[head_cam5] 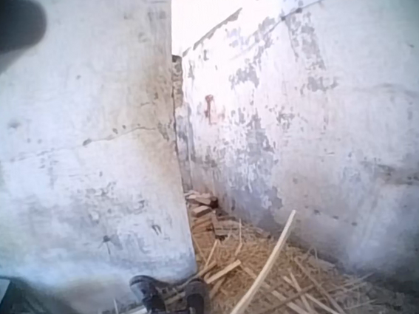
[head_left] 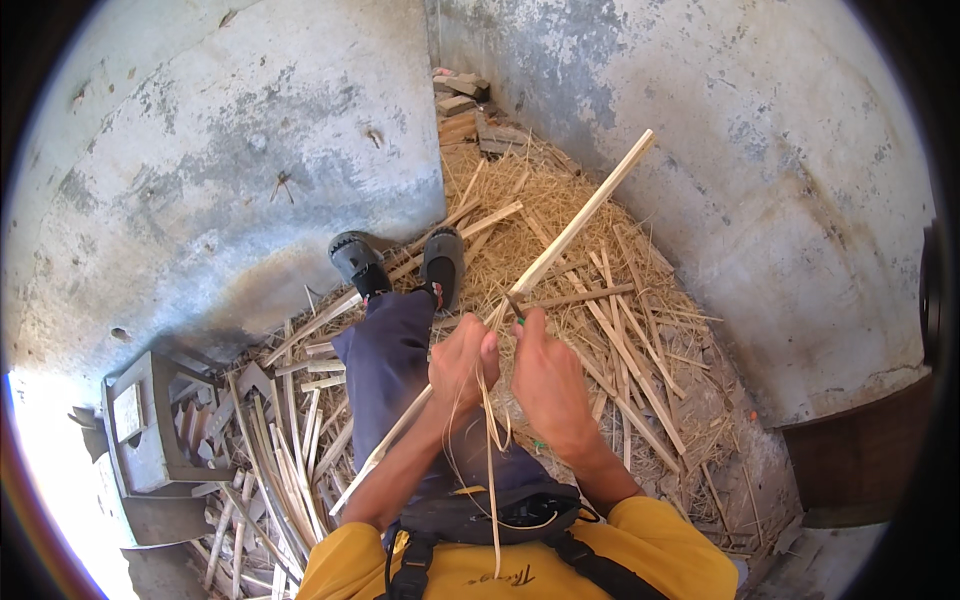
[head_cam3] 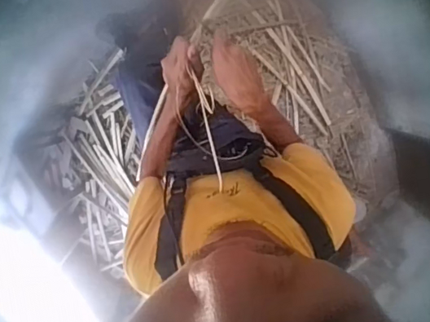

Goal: The person shaves a thin strip of wood using a small utility knife while holding the wood with their left hand.

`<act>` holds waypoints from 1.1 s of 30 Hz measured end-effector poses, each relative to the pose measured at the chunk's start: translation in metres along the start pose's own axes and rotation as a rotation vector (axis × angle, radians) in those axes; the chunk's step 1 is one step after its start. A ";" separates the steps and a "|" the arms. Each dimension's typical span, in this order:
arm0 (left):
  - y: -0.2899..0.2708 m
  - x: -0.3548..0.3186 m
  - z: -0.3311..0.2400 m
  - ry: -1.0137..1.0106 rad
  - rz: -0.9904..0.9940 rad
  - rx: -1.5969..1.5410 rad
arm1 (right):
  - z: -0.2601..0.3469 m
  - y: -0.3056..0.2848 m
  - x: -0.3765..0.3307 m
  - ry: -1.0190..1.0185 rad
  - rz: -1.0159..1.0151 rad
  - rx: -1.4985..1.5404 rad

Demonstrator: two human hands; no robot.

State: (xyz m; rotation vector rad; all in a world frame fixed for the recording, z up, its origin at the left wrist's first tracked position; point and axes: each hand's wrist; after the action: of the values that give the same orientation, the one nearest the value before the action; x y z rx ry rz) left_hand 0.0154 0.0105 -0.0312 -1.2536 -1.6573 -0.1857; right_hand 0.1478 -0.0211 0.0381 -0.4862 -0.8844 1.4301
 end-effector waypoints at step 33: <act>0.014 0.007 0.016 -0.470 0.021 -0.272 | -0.047 0.022 0.031 0.042 0.055 0.517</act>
State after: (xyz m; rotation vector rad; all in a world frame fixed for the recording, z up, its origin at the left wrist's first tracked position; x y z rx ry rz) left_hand 0.0168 0.0311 -0.0389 -1.6081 -2.0685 -0.1092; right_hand 0.1670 0.0216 -0.0006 -0.1489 -0.4409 1.6219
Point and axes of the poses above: each hand's wrist, its own x-axis towards the middle knuckle, its own y-axis out of the palm, z = x × y, and after that the axes turned 4 degrees about x, right-handed
